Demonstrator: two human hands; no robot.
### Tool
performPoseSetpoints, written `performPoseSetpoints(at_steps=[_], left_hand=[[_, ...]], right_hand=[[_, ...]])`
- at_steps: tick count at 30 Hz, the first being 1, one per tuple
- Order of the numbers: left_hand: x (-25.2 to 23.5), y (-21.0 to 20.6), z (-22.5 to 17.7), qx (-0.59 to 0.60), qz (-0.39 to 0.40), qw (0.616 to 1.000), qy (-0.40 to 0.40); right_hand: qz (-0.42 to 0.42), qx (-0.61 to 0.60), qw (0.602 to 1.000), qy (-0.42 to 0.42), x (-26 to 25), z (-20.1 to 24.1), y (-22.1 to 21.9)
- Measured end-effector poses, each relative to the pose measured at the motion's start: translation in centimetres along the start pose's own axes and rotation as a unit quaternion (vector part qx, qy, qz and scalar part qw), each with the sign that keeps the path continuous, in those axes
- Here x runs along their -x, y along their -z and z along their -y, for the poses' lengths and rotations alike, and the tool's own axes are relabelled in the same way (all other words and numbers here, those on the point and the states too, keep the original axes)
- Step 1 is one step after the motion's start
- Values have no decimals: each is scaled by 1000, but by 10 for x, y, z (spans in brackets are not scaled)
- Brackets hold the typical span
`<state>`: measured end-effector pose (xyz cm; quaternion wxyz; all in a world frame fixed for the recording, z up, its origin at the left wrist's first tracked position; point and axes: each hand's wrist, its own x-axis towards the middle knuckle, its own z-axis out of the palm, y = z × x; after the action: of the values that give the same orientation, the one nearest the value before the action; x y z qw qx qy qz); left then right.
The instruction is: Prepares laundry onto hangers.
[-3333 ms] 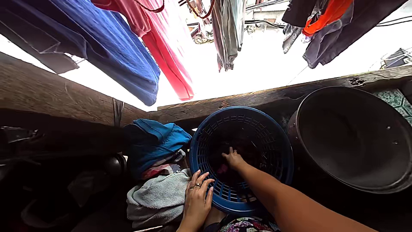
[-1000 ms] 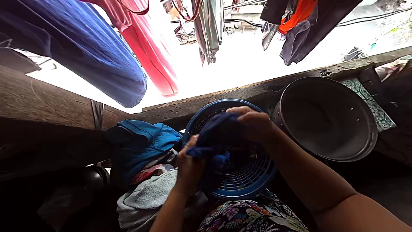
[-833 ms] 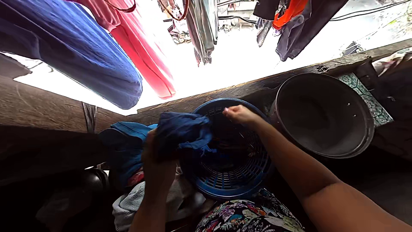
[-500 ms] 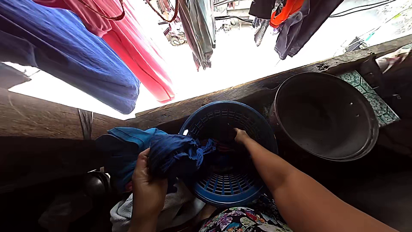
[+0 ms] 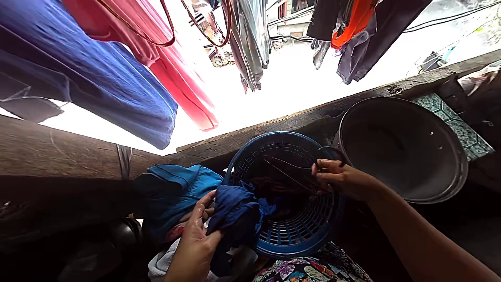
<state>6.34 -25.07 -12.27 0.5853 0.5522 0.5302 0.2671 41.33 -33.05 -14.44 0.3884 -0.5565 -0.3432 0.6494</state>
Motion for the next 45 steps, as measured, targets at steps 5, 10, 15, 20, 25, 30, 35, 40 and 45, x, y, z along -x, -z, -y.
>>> performPoseSetpoints(at_steps=[5,10,15,20,25,30,35,40,45], left_hand=[[-10,-13,-8,-31,91,995,-5],[-13,-47,-32,-114,124,982,-86],[-19,-32,-67,-326,57,904,-269],[-33,4,-79,-366,17,856,-365],[-36,23,-109,-369,-54,855,-359],[-31,-11,-148,-204,-8,925,-320],[-34,-74,-184,-10,154,929,-335],[-60,-31,-131,94,99,946,-294],[-92,-68,31,102,47,974,194]], right_hand=[[-37,-5,997,73,23,14,-1],[-27,167,964,206,10,3,-51],[-182,314,891,272,15,18,-49],[-327,394,812,281,33,55,-6],[-394,316,805,311,40,85,24],[-219,156,884,382,37,107,-3],[-111,235,889,377,-9,107,-73],[-130,-10,938,322,3,146,-78],[-110,-122,894,417,48,187,-85]])
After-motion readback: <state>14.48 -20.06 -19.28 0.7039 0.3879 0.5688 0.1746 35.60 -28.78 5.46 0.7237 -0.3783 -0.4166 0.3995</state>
